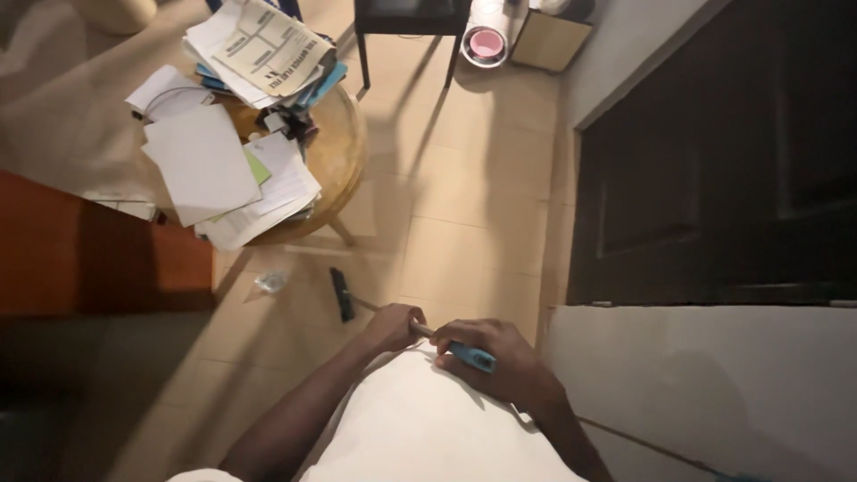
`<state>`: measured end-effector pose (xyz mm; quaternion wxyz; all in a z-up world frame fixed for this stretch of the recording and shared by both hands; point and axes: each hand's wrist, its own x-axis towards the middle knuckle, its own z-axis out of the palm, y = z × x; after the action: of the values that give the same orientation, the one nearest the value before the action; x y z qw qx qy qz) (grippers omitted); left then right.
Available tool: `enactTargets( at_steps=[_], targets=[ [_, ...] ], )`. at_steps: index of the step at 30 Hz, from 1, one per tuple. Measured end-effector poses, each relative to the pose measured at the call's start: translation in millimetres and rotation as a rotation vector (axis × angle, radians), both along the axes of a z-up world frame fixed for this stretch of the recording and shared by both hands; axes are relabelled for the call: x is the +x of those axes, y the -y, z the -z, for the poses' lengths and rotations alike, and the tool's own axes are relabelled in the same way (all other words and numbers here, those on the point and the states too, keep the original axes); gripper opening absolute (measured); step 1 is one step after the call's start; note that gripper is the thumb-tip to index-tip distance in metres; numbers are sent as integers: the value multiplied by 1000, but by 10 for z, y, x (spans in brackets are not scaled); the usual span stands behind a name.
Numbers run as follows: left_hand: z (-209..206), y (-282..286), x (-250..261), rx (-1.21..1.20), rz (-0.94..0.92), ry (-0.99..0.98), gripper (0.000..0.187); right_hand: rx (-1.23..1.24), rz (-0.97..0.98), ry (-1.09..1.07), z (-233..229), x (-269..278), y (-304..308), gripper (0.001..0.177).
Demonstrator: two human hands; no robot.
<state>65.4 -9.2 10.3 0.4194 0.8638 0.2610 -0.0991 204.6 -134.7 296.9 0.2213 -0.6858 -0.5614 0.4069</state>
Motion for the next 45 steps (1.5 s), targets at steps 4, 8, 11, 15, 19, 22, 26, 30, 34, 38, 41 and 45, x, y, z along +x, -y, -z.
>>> enactTargets(
  at_steps=[4,8,11,15,19,22,26,30,34,38,41,45],
  targets=[
    [123,17,181,-117,-31,-27,22,-96,87,-15,117,-39,-13,27],
    [339,78,493,-15,156,283,25,-104,91,170,22,-49,12,24],
    [143,107,667,-81,164,221,23,-68,108,244,3,-100,86,23],
    [-188,67,668,-179,141,118,26,-42,117,255,-78,-230,109,23],
    [-522,-8,445,-129,122,105,28,85,142,130,-39,-281,106,28],
    [-659,-119,246,-137,94,23,29,111,102,-28,0,-278,39,20],
    [-446,-248,-103,-125,21,106,32,224,127,-66,3,-314,-142,21],
    [-774,-392,-352,-128,-39,96,33,234,121,-11,5,-356,-384,20],
    [-607,-360,-446,-46,-60,14,31,560,-28,-67,152,-373,-488,16],
    [-540,-351,-404,-56,-168,56,27,378,81,-503,770,-297,-397,33],
    [-646,-355,-383,-104,-191,145,32,403,125,-437,878,-306,-451,42],
    [-567,-303,-230,-132,-110,285,28,403,245,-390,909,-411,-481,42]
  ],
)
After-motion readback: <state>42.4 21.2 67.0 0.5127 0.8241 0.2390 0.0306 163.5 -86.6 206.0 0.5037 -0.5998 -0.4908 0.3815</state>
